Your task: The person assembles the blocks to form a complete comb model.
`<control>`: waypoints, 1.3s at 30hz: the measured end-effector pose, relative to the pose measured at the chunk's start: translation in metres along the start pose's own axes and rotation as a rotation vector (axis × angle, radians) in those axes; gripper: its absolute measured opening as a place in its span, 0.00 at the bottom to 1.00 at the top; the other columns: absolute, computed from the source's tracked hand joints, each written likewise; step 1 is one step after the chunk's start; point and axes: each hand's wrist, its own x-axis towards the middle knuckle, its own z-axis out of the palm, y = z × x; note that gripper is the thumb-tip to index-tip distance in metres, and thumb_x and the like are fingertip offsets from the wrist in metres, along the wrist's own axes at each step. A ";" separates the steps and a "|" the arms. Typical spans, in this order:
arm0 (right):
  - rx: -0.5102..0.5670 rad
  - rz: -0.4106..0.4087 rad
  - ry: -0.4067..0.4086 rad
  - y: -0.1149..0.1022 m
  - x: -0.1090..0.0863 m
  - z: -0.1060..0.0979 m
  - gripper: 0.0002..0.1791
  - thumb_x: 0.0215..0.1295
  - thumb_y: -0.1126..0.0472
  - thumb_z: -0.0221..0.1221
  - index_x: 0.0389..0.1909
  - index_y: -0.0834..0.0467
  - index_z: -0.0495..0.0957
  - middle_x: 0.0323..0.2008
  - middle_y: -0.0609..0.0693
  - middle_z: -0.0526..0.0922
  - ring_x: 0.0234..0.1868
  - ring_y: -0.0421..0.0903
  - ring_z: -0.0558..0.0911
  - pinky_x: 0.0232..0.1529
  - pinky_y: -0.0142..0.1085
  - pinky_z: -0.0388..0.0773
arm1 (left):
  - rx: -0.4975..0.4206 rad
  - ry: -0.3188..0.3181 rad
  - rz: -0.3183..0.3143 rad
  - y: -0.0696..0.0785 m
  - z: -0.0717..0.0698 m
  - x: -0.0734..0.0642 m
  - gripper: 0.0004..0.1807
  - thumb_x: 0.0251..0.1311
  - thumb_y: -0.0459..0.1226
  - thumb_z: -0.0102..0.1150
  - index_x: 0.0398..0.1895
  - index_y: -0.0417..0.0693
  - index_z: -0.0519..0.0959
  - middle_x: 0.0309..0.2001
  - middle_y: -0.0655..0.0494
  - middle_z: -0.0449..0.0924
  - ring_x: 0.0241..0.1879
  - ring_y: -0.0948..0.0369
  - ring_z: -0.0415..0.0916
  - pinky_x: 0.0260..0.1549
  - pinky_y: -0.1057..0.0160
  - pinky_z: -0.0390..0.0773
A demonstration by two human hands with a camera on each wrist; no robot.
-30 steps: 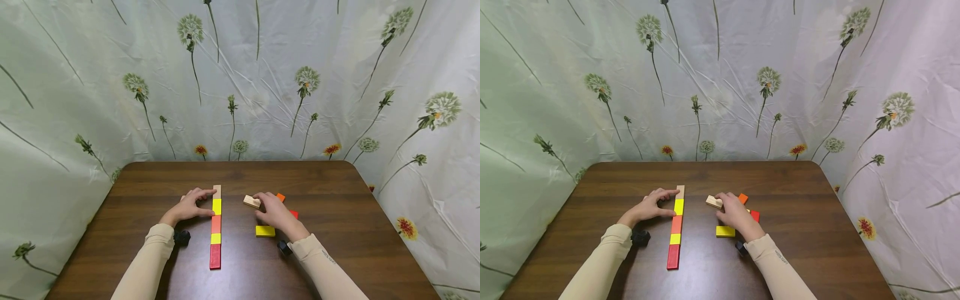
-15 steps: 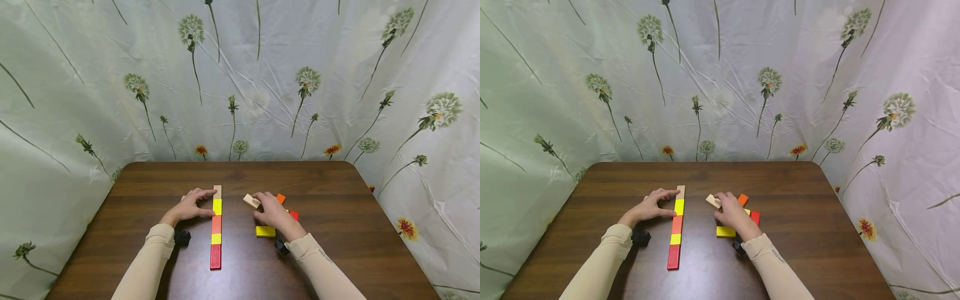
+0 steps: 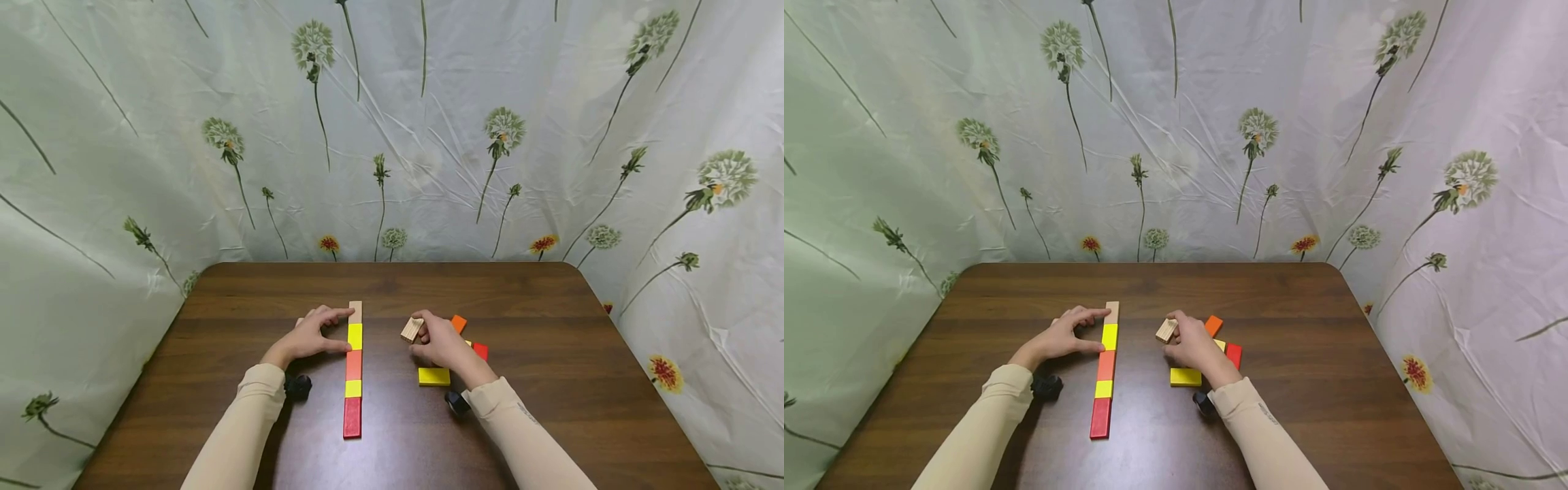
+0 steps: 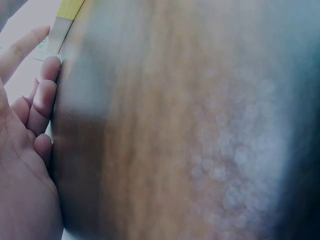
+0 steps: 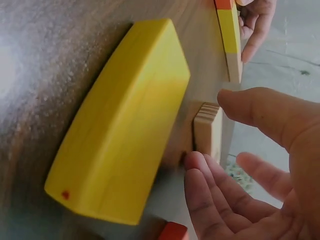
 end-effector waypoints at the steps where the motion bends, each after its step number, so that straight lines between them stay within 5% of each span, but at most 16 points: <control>1: 0.012 0.022 0.003 0.000 0.001 0.000 0.37 0.59 0.65 0.76 0.69 0.63 0.74 0.41 0.54 0.83 0.39 0.43 0.81 0.47 0.39 0.83 | 0.000 -0.002 -0.001 0.000 0.000 0.000 0.46 0.54 0.58 0.80 0.78 0.65 0.74 0.57 0.52 0.76 0.61 0.53 0.68 0.52 0.51 0.60; 11: 0.061 0.150 0.068 0.002 0.017 0.006 0.43 0.51 0.64 0.82 0.69 0.67 0.75 0.42 0.54 0.83 0.42 0.45 0.81 0.52 0.42 0.82 | 0.006 0.003 0.005 -0.001 -0.001 0.000 0.46 0.55 0.57 0.80 0.78 0.64 0.73 0.57 0.50 0.76 0.61 0.51 0.69 0.53 0.49 0.61; 26: 0.183 0.164 0.015 0.011 0.026 0.003 0.39 0.50 0.73 0.80 0.65 0.66 0.78 0.45 0.57 0.85 0.44 0.46 0.82 0.52 0.41 0.83 | 0.002 0.003 0.017 -0.003 -0.001 0.000 0.46 0.55 0.56 0.80 0.78 0.64 0.74 0.57 0.50 0.77 0.61 0.51 0.69 0.52 0.50 0.61; 39: 0.184 0.169 0.042 0.011 0.022 0.005 0.33 0.51 0.71 0.80 0.60 0.66 0.81 0.42 0.54 0.84 0.41 0.44 0.81 0.49 0.37 0.83 | 0.009 0.003 0.012 -0.002 0.000 0.001 0.46 0.54 0.58 0.80 0.78 0.65 0.74 0.56 0.52 0.76 0.60 0.53 0.69 0.53 0.50 0.61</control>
